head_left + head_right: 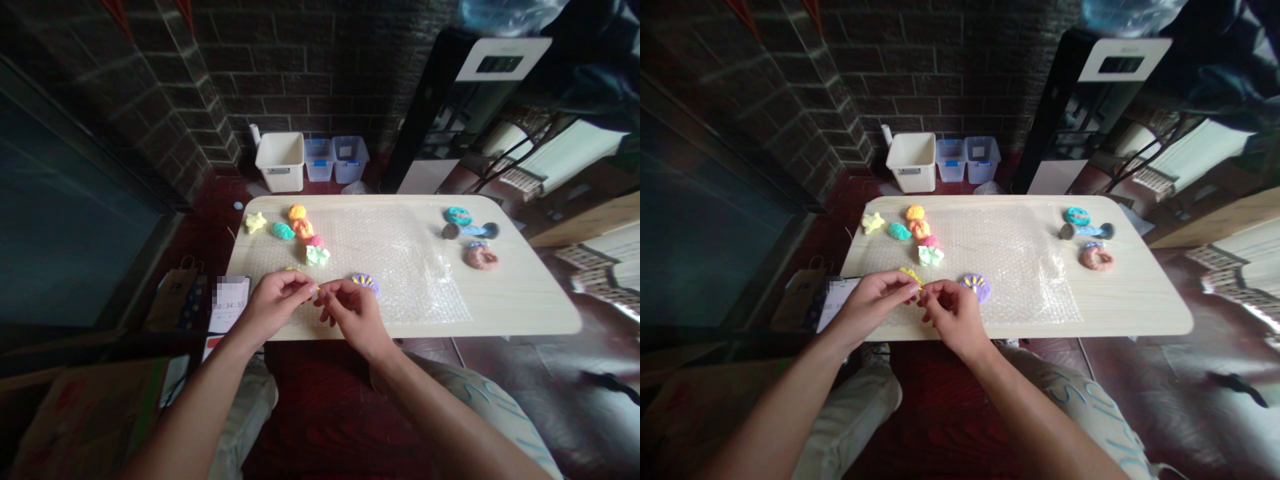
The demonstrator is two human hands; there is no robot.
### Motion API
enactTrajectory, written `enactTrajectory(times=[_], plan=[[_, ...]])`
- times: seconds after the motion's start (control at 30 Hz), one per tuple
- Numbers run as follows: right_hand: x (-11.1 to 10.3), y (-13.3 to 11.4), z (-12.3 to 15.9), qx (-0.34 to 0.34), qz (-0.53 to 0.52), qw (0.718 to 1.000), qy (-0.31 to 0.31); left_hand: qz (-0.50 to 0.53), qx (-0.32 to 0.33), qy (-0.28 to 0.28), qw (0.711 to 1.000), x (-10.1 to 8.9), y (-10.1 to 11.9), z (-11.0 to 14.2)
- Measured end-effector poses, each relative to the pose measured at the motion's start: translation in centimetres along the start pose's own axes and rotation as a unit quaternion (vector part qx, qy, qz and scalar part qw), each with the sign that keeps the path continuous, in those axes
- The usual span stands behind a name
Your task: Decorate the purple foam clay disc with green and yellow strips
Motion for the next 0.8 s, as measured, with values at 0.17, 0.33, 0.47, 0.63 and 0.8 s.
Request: enactTrajectory(times=[0.17, 0.33, 0.47, 0.63, 0.8], plan=[[-0.10, 0.15, -0.04, 0.001, -0.001, 1.000, 0.007, -0.003, 0.001, -0.002, 1.000, -0.02, 0.02, 0.05], [-0.15, 0.13, -0.02, 0.006, -0.009, 1.000, 0.011, 0.002, -0.011, 0.010, 1.000, -0.25, -0.21, 0.11], [-0.16, 0.14, 0.04, 0.009, -0.009, 1.000, 0.011, 0.004, -0.014, 0.011, 1.000, -0.23, -0.39, 0.07], [-0.15, 0.24, 0.05, 0.013, -0.010, 1.000, 0.011, 0.005, -0.017, 0.015, 1.000, -0.28, -0.43, 0.04], [-0.19, 0.31, -0.02, 0.012, -0.012, 1.000, 0.014, 0.002, -0.019, 0.016, 1.000, -0.40, -0.59, 0.08]])
Point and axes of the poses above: each hand's wrist, its own z-axis away from the middle knuckle, its own x-axis out of the palm, y = z × x, the point moved 9 cm from there along -z, towards the middle knuckle, and after that the axes turned 7 degrees about x, right-handed, at the moved point
